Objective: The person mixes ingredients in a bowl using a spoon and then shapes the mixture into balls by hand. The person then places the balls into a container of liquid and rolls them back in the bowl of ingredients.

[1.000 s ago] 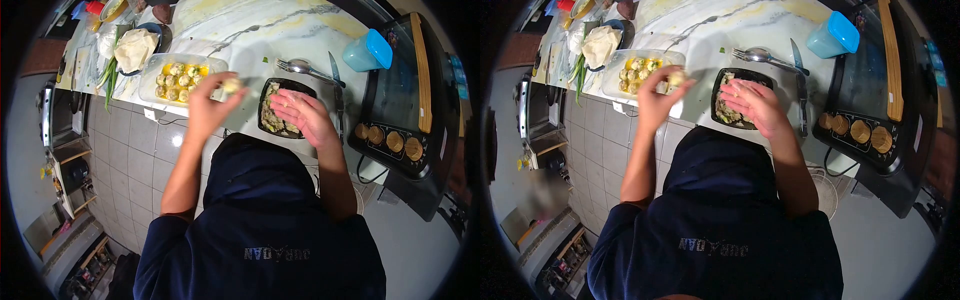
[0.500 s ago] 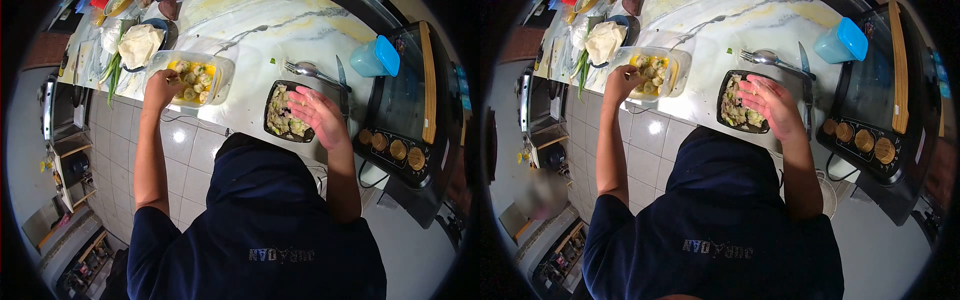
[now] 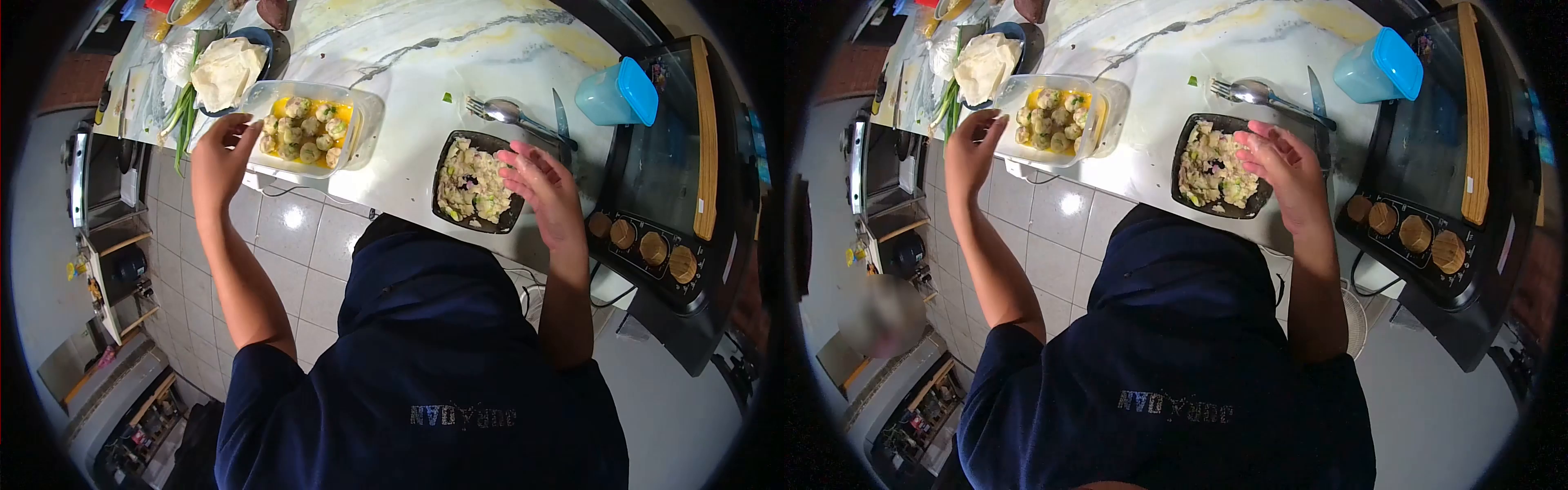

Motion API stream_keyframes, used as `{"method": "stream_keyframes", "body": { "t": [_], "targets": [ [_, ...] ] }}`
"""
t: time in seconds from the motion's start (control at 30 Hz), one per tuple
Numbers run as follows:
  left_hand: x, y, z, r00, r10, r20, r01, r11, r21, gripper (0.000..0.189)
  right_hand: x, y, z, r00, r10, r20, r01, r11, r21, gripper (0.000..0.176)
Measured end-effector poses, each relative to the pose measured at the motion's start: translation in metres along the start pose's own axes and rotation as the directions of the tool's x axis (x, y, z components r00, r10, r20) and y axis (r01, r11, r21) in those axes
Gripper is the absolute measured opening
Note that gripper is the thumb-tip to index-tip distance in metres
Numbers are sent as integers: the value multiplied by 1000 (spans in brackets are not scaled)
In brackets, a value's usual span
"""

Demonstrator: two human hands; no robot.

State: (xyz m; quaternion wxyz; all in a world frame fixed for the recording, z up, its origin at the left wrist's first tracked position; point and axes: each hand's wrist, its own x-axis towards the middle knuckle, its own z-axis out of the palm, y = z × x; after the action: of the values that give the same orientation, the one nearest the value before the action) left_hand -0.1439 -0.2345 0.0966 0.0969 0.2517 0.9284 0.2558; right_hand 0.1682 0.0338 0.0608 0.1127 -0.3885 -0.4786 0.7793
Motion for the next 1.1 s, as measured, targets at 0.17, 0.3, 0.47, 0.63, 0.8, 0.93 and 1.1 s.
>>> {"method": "stream_keyframes", "body": {
  "t": [0.17, 0.3, 0.47, 0.63, 0.8, 0.93, 1.1],
  "targets": [
    [-36, 55, 12, 995, 103, -5, -95, 887, -452, 23, 7, 12, -15, 963, -263, 62, 241, 730, -639, 34],
    [-62, 100, 66, 863, 443, 243, -241, 784, -572, 22, 6, 22, -12, 890, -391, 234, 416, 487, -768, 32],
    [-68, 120, 152, 822, 552, 139, -434, 765, -475, 22, -2, 32, 0, 761, -493, 423, 488, 4, -873, 26],
    [-68, 114, 182, 885, 457, 83, -385, 821, -421, 15, 1, 49, 2, 772, -394, 498, 404, -301, -864, 30],
    [-70, 110, 188, 911, 399, 102, -306, 822, -481, 19, 5, 65, 18, 898, -271, 348, 200, -453, -869, 32],
    [-73, 112, 192, 931, 359, 71, -277, 819, -503, 20, 1, 47, 39, 983, -107, 146, 103, -333, -937, 29],
    [-77, 112, 199, 946, 322, 25, -259, 804, -535, 21, 3, 60, 37, 964, -75, 257, 219, -328, -919, 16]
  ]
}}
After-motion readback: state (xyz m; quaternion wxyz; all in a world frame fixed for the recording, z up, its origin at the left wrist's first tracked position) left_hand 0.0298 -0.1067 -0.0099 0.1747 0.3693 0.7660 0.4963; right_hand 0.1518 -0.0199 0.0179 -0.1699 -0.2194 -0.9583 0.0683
